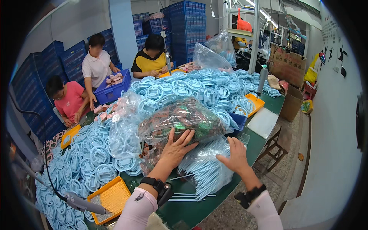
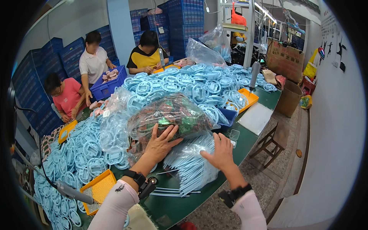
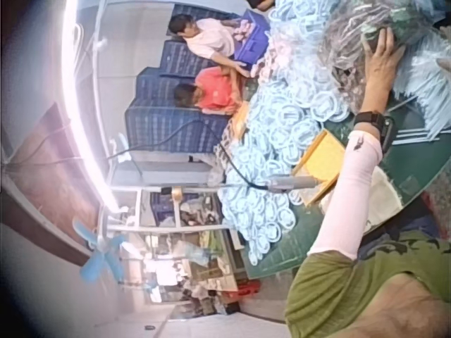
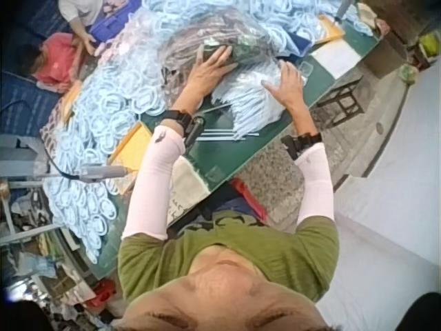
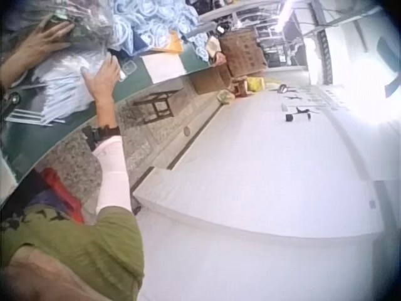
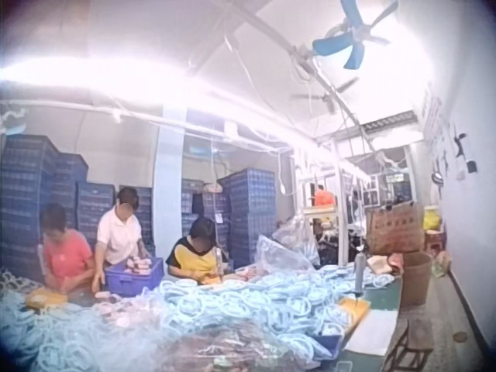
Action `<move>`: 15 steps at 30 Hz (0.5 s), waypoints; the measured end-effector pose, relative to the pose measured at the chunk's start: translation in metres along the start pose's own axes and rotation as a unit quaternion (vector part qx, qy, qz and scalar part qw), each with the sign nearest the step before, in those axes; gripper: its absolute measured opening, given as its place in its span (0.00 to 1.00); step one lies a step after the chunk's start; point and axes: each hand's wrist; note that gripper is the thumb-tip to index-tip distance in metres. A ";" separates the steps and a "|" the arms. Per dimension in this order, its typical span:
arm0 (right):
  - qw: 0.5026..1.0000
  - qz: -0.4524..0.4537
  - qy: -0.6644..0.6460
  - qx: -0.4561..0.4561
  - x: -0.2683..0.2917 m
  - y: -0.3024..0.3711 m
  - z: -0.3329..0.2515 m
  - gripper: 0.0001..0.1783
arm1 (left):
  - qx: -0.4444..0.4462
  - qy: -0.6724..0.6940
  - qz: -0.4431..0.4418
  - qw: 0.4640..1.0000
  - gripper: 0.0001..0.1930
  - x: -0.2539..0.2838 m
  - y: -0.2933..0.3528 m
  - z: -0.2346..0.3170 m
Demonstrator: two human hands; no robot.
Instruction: Assembling small plastic components into a circular frame using an electric screwdriver.
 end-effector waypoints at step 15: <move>0.954 -0.197 -0.202 -0.106 -0.037 0.003 -0.020 0.44 | 0.005 0.125 -0.023 0.992 0.23 0.010 -0.011 0.002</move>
Point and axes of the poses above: each hand's wrist, its own y-axis away from the middle knuckle, its own x-axis out of the back of the hand, z = x × y, and after that the axes turned 5 degrees about -x, right-handed
